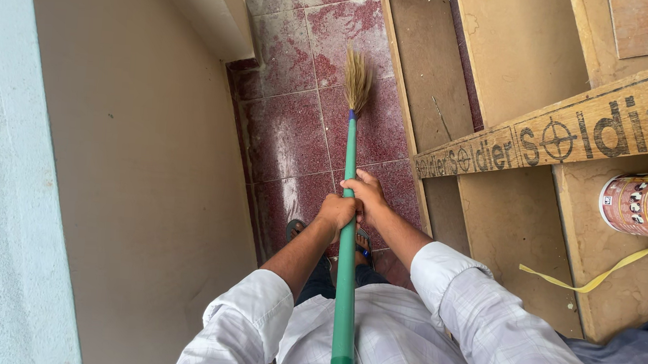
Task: The person sweeps a tiled floor using a broom, pushing debris from a narrow balcony area into a corner and toward an open doorway.
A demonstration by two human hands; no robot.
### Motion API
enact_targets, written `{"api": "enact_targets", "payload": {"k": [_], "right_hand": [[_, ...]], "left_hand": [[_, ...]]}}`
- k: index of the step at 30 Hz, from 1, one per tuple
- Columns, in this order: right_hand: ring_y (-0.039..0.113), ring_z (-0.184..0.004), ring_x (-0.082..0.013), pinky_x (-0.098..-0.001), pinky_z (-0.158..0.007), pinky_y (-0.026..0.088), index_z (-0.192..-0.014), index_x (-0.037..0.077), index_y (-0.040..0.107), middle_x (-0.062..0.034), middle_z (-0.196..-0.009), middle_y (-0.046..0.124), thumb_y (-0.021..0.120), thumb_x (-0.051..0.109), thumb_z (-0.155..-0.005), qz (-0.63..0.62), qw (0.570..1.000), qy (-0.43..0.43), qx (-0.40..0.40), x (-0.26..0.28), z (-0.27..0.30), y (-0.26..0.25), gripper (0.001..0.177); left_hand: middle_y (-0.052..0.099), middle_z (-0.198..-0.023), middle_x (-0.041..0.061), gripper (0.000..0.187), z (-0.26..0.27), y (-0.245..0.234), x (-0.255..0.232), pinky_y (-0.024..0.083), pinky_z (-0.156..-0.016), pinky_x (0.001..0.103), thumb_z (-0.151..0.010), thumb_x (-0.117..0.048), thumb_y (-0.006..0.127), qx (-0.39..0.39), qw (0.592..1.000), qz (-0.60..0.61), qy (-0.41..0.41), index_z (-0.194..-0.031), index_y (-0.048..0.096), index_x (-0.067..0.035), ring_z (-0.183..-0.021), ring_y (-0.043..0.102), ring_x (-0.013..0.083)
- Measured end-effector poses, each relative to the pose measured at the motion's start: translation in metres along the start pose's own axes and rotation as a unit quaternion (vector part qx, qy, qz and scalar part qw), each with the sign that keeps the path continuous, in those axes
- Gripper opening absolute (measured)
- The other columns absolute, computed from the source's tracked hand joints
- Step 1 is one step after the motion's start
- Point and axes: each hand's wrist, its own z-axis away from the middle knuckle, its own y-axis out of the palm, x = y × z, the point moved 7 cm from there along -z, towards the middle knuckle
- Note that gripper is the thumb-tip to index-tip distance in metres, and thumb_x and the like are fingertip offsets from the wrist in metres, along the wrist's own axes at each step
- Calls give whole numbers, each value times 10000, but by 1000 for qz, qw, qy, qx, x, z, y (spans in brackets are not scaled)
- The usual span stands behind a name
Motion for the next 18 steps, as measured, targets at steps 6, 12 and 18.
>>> {"api": "enact_targets", "payload": {"k": [6,12,18], "right_hand": [[624,-591,-156,-339,-437,499,-1303,31,560,-54,-789,632,701,114,-844,-60,997,12,-38,-1,-35,-30,487],[554,-548,-222,-391,-403,422,-1081,38,661,-101,-769,627,716,136,-806,19,997,66,-22,-5,-54,-40,297],[696,-769,-178,-354,-627,571,-1424,110,557,-85,-1016,712,755,129,-777,43,998,37,5,14,-50,-33,677]], "left_hand": [[621,-645,113,111,-33,19,-5,500,-434,322,-819,-36,672,36,998,13,-40,-744,622,30,-506,593,198],[626,-660,98,118,-56,35,1,487,-443,342,-849,-91,622,25,998,31,-57,-791,624,11,-500,587,184],[656,-696,86,110,-13,39,-28,553,-472,324,-882,-98,608,17,999,8,-30,-881,619,11,-544,648,180]]}}
